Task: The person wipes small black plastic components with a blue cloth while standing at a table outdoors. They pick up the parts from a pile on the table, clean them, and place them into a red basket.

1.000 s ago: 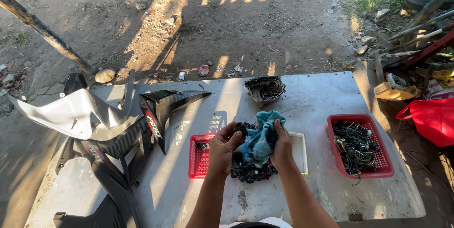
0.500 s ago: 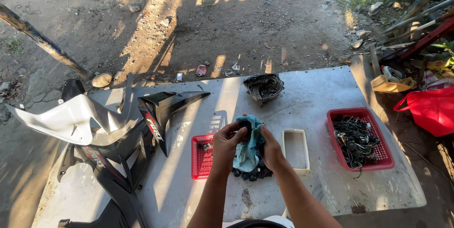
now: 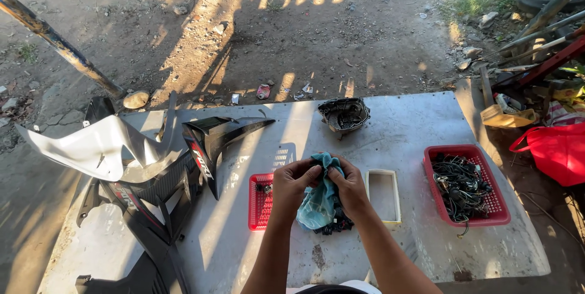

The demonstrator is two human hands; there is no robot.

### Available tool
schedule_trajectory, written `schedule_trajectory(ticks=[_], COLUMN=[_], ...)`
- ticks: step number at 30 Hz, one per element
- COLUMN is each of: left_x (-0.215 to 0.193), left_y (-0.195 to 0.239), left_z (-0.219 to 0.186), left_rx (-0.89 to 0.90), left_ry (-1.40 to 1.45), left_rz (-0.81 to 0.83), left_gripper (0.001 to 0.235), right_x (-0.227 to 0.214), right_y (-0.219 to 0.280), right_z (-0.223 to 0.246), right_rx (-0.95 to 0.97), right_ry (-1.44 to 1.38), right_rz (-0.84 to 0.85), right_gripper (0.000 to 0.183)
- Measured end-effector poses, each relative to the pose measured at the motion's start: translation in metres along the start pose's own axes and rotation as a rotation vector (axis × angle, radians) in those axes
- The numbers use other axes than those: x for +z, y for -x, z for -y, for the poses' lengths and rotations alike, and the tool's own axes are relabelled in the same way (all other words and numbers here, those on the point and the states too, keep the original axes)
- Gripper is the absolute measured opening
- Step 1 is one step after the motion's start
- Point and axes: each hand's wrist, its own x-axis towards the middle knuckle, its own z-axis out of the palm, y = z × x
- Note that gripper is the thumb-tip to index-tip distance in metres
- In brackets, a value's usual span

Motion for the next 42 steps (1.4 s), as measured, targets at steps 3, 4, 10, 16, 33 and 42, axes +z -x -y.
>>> schedule_trajectory(ticks=[3,4,10,16,33,42], left_x=[-0.005,-0.007,-0.014,-0.019,-0.002,-0.003], left_y=[0.005,0.005,0.017,0.015,0.016,0.011], left_z=[-0.002,0.003,0.007,0.003,-0.005,0.004], left_rx=[-0.004,-0.005,-0.053,-0.039,-0.032,0.010], left_ry=[-0.019,-0.020,0.022,-0.008,0.078,0.031], left_rz=[-0.010,-0.015,-0.029,-0.070,-0.103,-0.148], left_gripper=[0.033,0.033,0.030,0.032,0.034,0.033], right_x=[-0.002,-0.006,-0.019,-0.018,-0.027,-0.017], right_y=[0.004,0.002,-0.004,-0.009,-0.013,-0.008], right_z=[0.003,-0.003,-0.020,-0.021,-0.019,-0.005], right_rx=[0.007,0.010,0.007,0.061,0.032,0.032], right_ry=[0.009,0.008,0.131,0.231,0.259,0.261], right_rz=[0.118,0.122,0.231,0.209,0.062,0.100], right_gripper=[0.044,0.044,0.045,0.041,0.026,0.029])
